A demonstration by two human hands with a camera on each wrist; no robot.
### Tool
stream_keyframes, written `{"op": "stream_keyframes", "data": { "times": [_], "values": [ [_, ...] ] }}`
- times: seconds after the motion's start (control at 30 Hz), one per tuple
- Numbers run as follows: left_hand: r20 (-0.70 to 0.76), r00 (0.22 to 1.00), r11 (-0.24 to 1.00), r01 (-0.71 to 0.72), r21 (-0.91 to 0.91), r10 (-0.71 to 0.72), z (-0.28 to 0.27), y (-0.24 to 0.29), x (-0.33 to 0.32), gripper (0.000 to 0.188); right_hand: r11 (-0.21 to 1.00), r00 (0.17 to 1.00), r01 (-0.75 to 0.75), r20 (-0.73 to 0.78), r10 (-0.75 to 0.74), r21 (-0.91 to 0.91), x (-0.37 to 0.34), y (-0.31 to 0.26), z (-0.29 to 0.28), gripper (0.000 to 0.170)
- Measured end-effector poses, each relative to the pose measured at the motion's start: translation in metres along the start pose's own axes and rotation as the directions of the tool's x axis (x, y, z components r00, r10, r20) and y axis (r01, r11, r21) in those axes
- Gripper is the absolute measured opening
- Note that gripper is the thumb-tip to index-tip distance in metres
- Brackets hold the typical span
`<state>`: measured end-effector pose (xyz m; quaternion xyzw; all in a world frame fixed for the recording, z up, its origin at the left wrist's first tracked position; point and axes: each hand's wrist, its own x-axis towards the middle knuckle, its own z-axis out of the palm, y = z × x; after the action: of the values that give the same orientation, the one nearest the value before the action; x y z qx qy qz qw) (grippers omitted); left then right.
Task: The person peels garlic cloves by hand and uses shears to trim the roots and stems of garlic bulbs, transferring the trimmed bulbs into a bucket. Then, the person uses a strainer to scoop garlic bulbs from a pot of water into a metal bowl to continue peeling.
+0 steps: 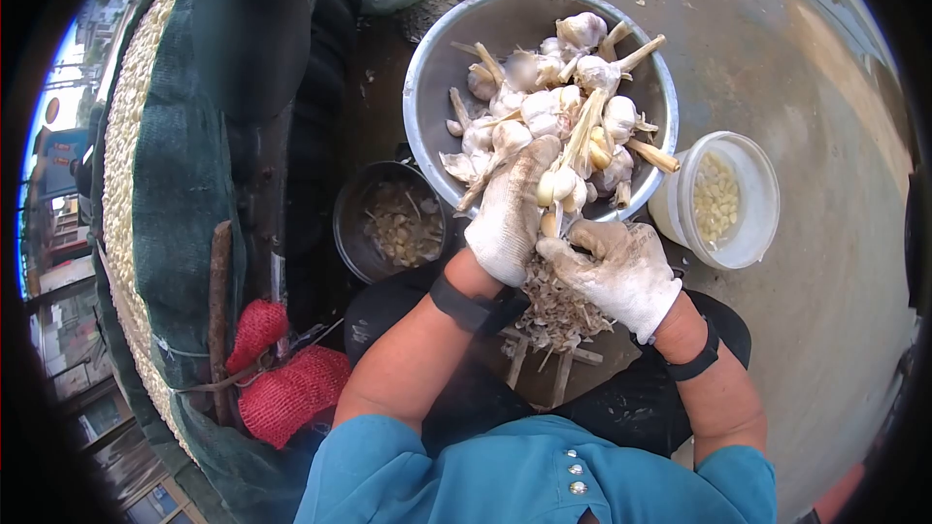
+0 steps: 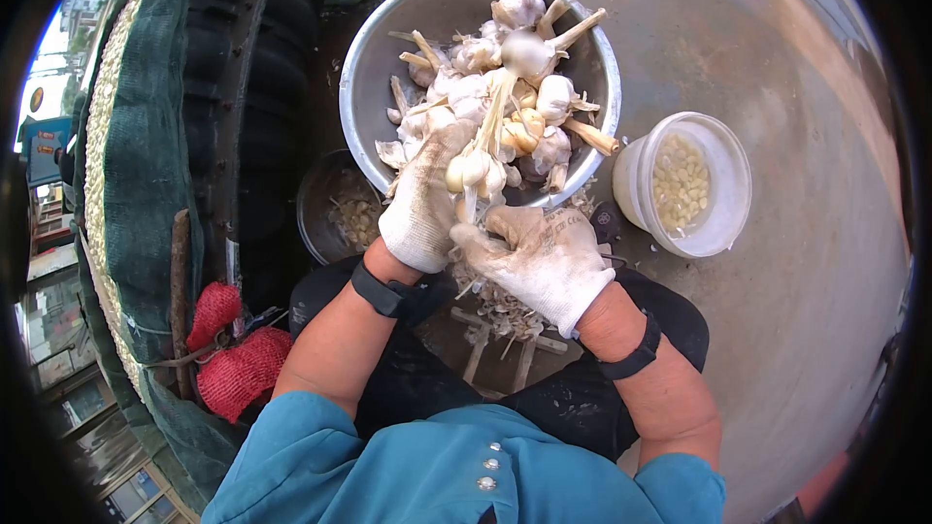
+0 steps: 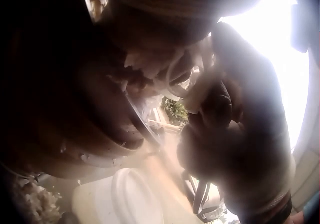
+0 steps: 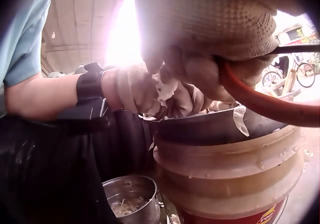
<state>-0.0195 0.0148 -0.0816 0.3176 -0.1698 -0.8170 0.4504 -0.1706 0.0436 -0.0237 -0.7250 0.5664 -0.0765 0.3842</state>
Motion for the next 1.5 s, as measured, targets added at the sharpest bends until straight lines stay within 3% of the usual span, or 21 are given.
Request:
{"op": "stream_keyframes", "data": {
  "times": [0.13, 0.2, 0.27, 0.47, 0.53, 0.57, 0.6, 0.67, 0.7, 0.73, 0.87, 0.93, 1.0, 1.07, 1.1, 1.17, 1.2, 1.27, 1.4, 1.47, 1.5],
  "values": [
    [-0.015, 1.000, 0.999, 0.009, -0.038, -0.009, 0.003, 0.005, 0.001, 0.046, 1.000, 1.000, 0.023, -0.019, -0.023, -0.002, -0.001, -0.001, -0.003, 0.047],
    [0.005, 0.997, 0.968, 0.071, -0.240, -0.072, 0.001, 0.008, 0.002, 0.044, 0.999, 0.999, 0.032, -0.027, -0.032, -0.002, 0.001, 0.001, -0.002, 0.047],
    [-0.001, 0.999, 0.978, 0.047, -0.201, -0.048, 0.001, 0.007, 0.005, 0.043, 0.988, 0.998, -0.007, -0.057, 0.016, 0.156, 0.001, 0.004, 0.001, 0.042],
    [-0.051, 0.998, 0.991, -0.045, -0.124, 0.039, 0.009, 0.012, 0.004, 0.039, 0.951, 0.997, -0.071, -0.015, 0.079, 0.302, 0.004, 0.007, 0.000, 0.041],
    [0.040, 0.940, 0.902, -0.336, 0.270, 0.338, 0.011, 0.013, 0.005, 0.034, 0.936, 0.988, -0.136, -0.028, 0.153, 0.324, 0.006, 0.006, -0.010, 0.037],
    [-0.056, 0.988, 0.986, -0.146, -0.086, 0.141, 0.013, 0.023, 0.006, 0.036, 0.914, 0.972, -0.204, -0.036, 0.231, 0.351, 0.007, 0.005, -0.013, 0.033],
    [-0.055, 0.988, 0.985, -0.148, -0.085, 0.144, 0.011, 0.025, 0.005, 0.036, 0.915, 0.973, -0.202, -0.038, 0.229, 0.350, 0.007, 0.005, -0.012, 0.033],
    [0.024, 0.992, 0.955, -0.113, -0.275, 0.124, 0.004, 0.026, 0.004, 0.037, 0.821, 0.935, 0.102, -0.336, 0.114, 0.561, 0.008, 0.008, -0.003, 0.031],
    [0.005, 0.974, 0.974, -0.225, -0.015, 0.225, 0.007, 0.022, 0.005, 0.039, 0.945, 0.913, 0.140, -0.407, -0.008, 0.297, 0.008, 0.011, -0.002, 0.036],
    [0.010, 0.975, 0.974, -0.224, -0.017, 0.224, 0.008, 0.020, 0.002, 0.039, 0.978, 0.911, 0.150, -0.404, -0.080, 0.143, 0.006, 0.008, -0.001, 0.046],
    [-0.012, 0.995, 0.970, -0.100, -0.220, 0.099, 0.027, 0.024, -0.013, 0.048, 0.946, 0.945, 0.041, -0.320, 0.068, 0.322, 0.013, -0.010, 0.013, 0.055],
    [-0.069, 0.989, 0.991, -0.132, 0.001, 0.132, 0.012, 0.014, -0.008, 0.050, 0.958, 0.943, 0.010, -0.321, 0.086, 0.287, 0.015, -0.008, 0.017, 0.050],
    [-0.078, 0.982, 0.985, -0.173, 0.019, 0.174, 0.014, 0.013, -0.004, 0.050, 0.965, 0.934, 0.033, -0.351, 0.062, 0.259, 0.017, -0.008, 0.019, 0.048],
    [-0.127, 0.914, 0.828, -0.283, 0.484, 0.386, 0.008, 0.008, -0.001, 0.047, 0.970, 0.926, 0.056, -0.375, 0.037, 0.235, 0.018, -0.009, 0.019, 0.046],
    [-0.127, 0.914, 0.828, -0.283, 0.484, 0.386, 0.009, 0.009, -0.001, 0.047, 0.964, 0.932, 0.069, -0.362, 0.030, 0.258, 0.017, -0.011, 0.016, 0.044],
    [-0.120, 0.975, 0.980, -0.193, -0.050, 0.186, 0.014, 0.017, -0.001, 0.046, 0.957, 0.937, 0.081, -0.350, 0.023, 0.280, 0.017, -0.012, 0.012, 0.043],
    [-0.122, 0.975, 0.980, -0.194, -0.050, 0.187, 0.015, 0.021, -0.001, 0.046, 0.952, 0.937, 0.040, -0.341, 0.069, 0.302, 0.017, -0.011, 0.011, 0.037],
    [-0.282, 0.947, 0.949, -0.219, -0.226, 0.151, 0.016, 0.029, -0.001, 0.045, 0.946, 0.937, -0.001, -0.330, 0.114, 0.324, 0.020, -0.005, 0.010, 0.033],
    [-0.324, 0.929, 0.973, -0.216, -0.083, 0.179, 0.005, 0.040, 0.000, 0.044, 0.880, 0.914, 0.074, -0.386, 0.129, 0.469, 0.029, 0.012, 0.006, 0.026],
    [-0.331, 0.926, 0.978, -0.204, -0.034, 0.182, 0.006, 0.039, -0.003, 0.042, 0.715, 0.940, -0.117, -0.157, 0.304, 0.689, 0.024, 0.006, -0.013, 0.035],
    [-0.318, 0.930, 0.980, -0.197, -0.013, 0.183, 0.006, 0.038, -0.004, 0.042, 0.498, 0.935, -0.134, -0.058, 0.351, 0.857, 0.020, -0.008, -0.022, 0.031]
  ]
}}
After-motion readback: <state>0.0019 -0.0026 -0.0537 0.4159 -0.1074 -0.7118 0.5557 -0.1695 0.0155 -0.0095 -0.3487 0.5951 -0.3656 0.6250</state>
